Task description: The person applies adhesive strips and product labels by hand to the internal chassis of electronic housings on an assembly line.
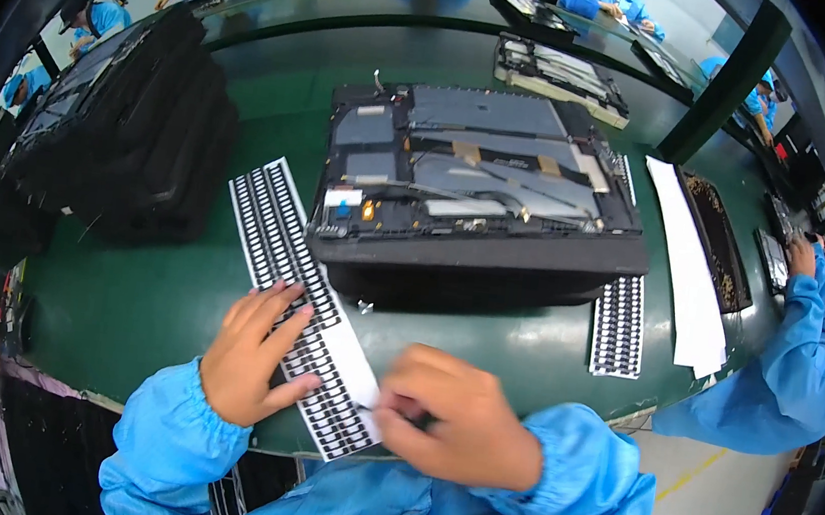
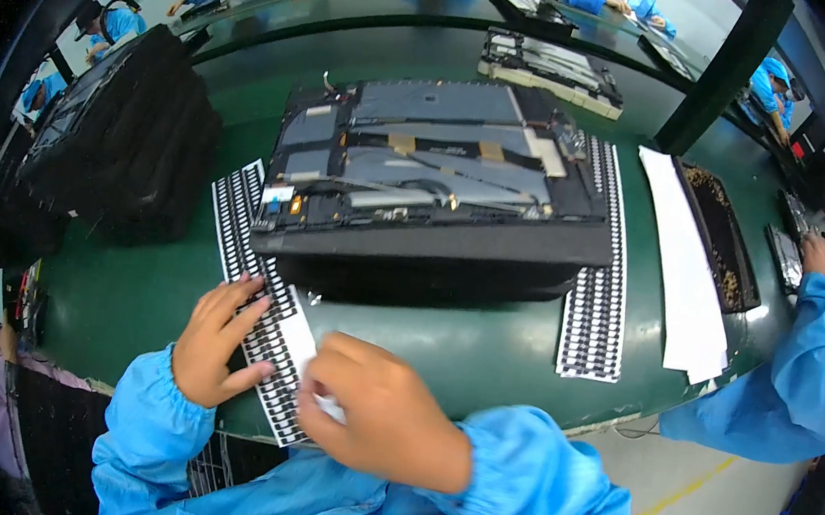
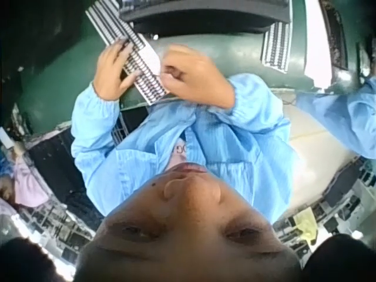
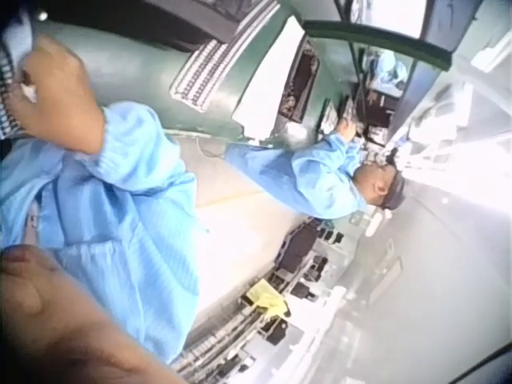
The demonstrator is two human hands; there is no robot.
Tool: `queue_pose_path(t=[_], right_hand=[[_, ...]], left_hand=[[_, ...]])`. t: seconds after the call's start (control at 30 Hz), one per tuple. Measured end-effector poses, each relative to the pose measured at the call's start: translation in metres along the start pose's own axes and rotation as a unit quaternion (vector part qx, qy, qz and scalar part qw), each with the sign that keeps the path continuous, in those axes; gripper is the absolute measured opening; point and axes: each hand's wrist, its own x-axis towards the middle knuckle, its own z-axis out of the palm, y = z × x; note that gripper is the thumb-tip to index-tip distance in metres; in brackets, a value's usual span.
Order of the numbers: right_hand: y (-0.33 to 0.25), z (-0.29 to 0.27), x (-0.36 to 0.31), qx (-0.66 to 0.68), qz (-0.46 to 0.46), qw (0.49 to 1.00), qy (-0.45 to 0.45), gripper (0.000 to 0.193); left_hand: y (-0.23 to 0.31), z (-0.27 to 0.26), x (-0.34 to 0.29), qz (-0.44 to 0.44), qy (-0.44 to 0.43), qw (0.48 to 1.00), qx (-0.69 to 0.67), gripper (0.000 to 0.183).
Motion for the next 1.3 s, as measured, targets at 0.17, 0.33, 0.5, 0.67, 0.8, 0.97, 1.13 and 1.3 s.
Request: queue_pose_path(t=[0.17,0.33,0.5,0.67,0.8,0.97,1.13,1.3], right_hand=[[-0.010,-0.100,-0.020,0.032,0.046,0.985,0.165,0.004],[0.009,-0.153,0.007,0.050,0.081,0.957,0.273,0.005],[0.025,-0.136,0.024,-0.100,0.089,0.969,0.209,0.004],[0.026,-0.134,0.024,-0.142,0.080,0.960,0.229,0.006],[0.028,-0.136,0.025,-0.147,0.091,0.958,0.227,0.006],[0.028,-0.137,0.025,-0.182,0.085,0.955,0.220,0.006],[0.028,-0.136,0.024,-0.189,0.091,0.952,0.223,0.005],[0.035,-0.149,0.017,-0.219,0.061,0.949,0.218,0.007]], left_hand=[[0.027,-0.031,0.032,0.114,0.111,0.987,-0.012,0.043],[0.058,-0.027,0.114,0.261,0.132,0.956,0.008,0.043],[0.062,0.004,0.141,0.281,0.101,0.954,0.024,0.043],[0.067,0.003,0.143,0.275,0.105,0.955,0.044,0.041],[0.067,0.007,0.144,0.271,0.098,0.956,0.061,0.039],[0.068,0.005,0.145,0.266,0.091,0.957,0.064,0.038],[0.083,0.004,0.153,0.249,0.099,0.962,0.047,0.037],[0.090,0.011,0.169,0.284,0.053,0.956,0.046,0.036]])
